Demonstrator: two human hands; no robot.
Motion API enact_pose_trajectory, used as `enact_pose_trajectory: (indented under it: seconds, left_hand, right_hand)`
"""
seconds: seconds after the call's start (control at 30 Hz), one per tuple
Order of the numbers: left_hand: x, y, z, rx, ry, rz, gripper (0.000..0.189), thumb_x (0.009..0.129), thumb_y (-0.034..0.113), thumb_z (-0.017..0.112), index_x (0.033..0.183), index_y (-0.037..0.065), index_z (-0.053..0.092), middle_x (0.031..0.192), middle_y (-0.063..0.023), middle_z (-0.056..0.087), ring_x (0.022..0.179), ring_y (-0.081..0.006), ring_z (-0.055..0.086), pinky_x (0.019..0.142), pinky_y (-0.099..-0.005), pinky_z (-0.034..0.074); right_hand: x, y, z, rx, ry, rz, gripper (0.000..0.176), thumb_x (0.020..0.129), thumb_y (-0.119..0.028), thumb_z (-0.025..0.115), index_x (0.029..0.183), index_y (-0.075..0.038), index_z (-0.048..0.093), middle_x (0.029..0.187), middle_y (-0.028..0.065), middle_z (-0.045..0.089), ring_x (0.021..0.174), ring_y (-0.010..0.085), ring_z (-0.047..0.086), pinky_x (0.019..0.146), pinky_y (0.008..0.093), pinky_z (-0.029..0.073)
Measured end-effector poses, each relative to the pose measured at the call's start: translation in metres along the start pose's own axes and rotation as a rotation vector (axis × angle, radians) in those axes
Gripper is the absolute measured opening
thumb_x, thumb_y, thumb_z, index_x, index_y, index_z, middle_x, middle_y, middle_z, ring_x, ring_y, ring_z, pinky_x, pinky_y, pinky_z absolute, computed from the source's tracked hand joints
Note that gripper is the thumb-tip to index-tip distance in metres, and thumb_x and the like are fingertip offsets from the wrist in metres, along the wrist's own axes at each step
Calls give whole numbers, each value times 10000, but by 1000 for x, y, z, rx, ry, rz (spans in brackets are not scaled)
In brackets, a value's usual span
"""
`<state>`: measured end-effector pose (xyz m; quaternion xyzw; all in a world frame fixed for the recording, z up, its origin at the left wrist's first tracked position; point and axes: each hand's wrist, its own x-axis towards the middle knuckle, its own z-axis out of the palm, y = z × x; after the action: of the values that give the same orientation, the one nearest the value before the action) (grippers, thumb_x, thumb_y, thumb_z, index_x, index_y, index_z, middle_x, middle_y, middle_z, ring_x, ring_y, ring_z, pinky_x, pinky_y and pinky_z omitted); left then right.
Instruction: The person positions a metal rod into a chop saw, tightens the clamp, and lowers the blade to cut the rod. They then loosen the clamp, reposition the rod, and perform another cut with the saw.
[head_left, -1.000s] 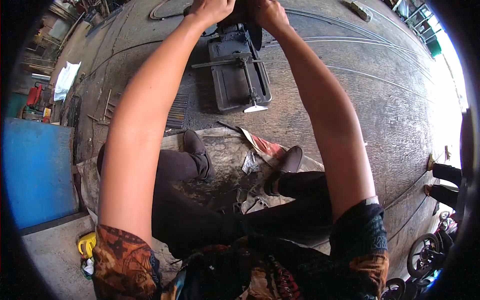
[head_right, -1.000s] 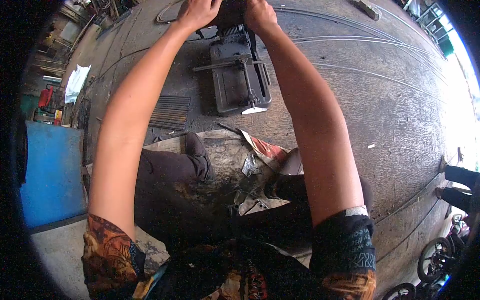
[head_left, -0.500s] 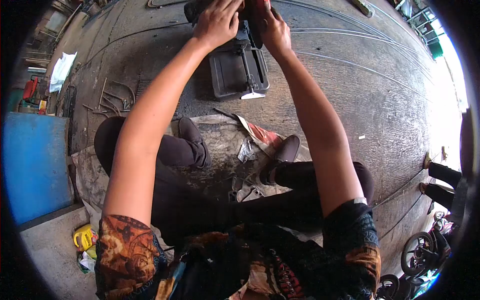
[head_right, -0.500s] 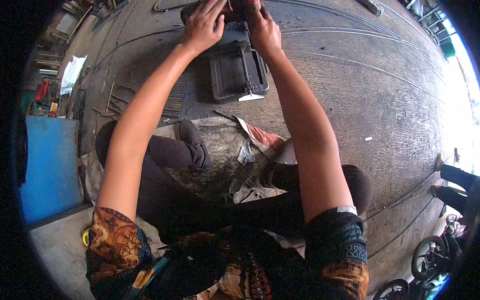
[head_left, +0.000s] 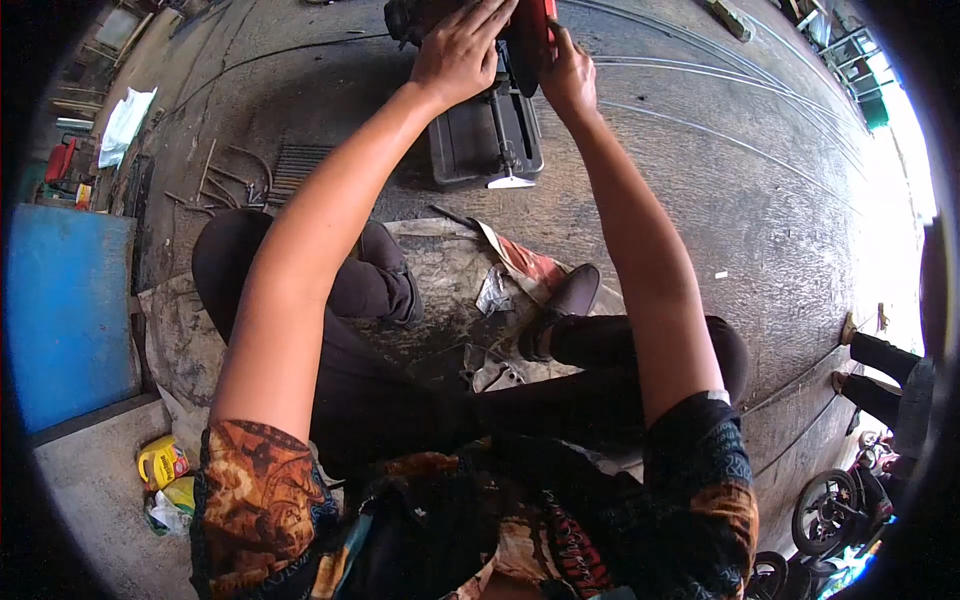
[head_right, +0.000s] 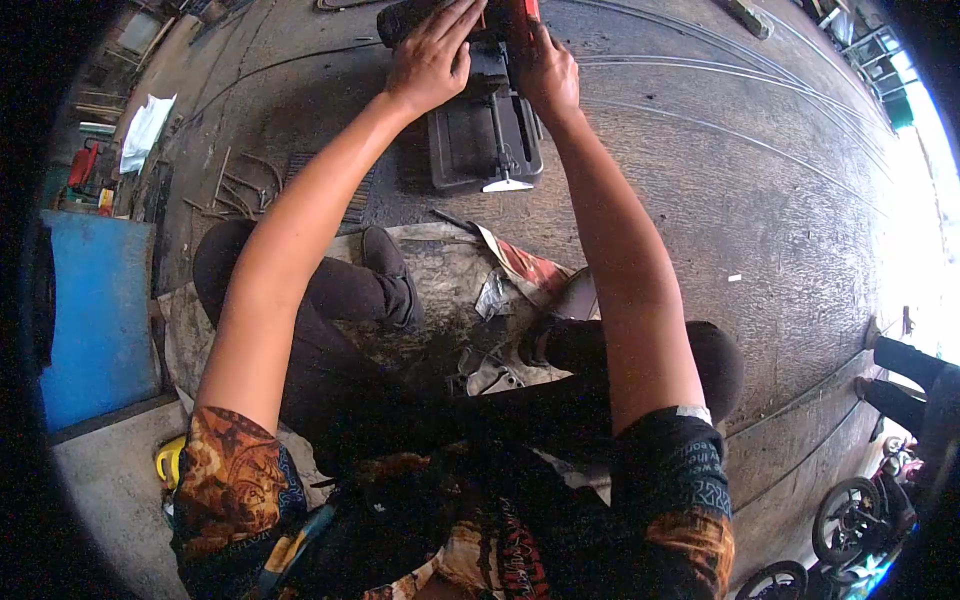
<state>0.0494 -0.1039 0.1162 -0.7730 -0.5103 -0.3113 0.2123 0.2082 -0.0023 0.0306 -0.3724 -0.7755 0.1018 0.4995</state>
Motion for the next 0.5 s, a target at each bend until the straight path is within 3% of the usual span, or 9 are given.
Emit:
enact_pose_trajectory:
  seconds: [0.2,0.27,0.3,0.5]
  left_hand:
    - [-18,7,3,-9,-71,-6,654,841,29,557,1467,34,363,1526,-129,345,1402,-283,350,1123,-376,339]
    - [-29,8,11,-3,-36,66,681,794,-27,549,1451,71,398,1487,-107,401,1366,-274,398,1118,-379,379]
    - [-37,10,14,7,-71,36,762,745,-61,530,1474,91,367,1522,-68,355,1389,-243,368,1136,-376,361]
    - [-54,22,21,17,-61,50,730,758,-52,529,1462,72,385,1515,-71,375,1382,-236,383,1128,-354,360]
  right_hand:
    - [-20,-5,-2,-4,-17,57,412,896,-136,583,1304,-156,532,1024,247,669,900,453,650,756,515,535]
    - [-32,-5,-3,29,-21,77,425,891,-125,582,1312,-163,528,1047,254,661,913,457,645,766,517,533]
    - [-37,-5,-3,26,-38,108,431,891,-123,580,1316,-165,526,1049,255,660,920,458,644,772,516,533]
    - [-58,-1,-1,53,-29,105,442,899,-111,563,1336,-159,515,1077,257,650,948,448,641,782,506,532]
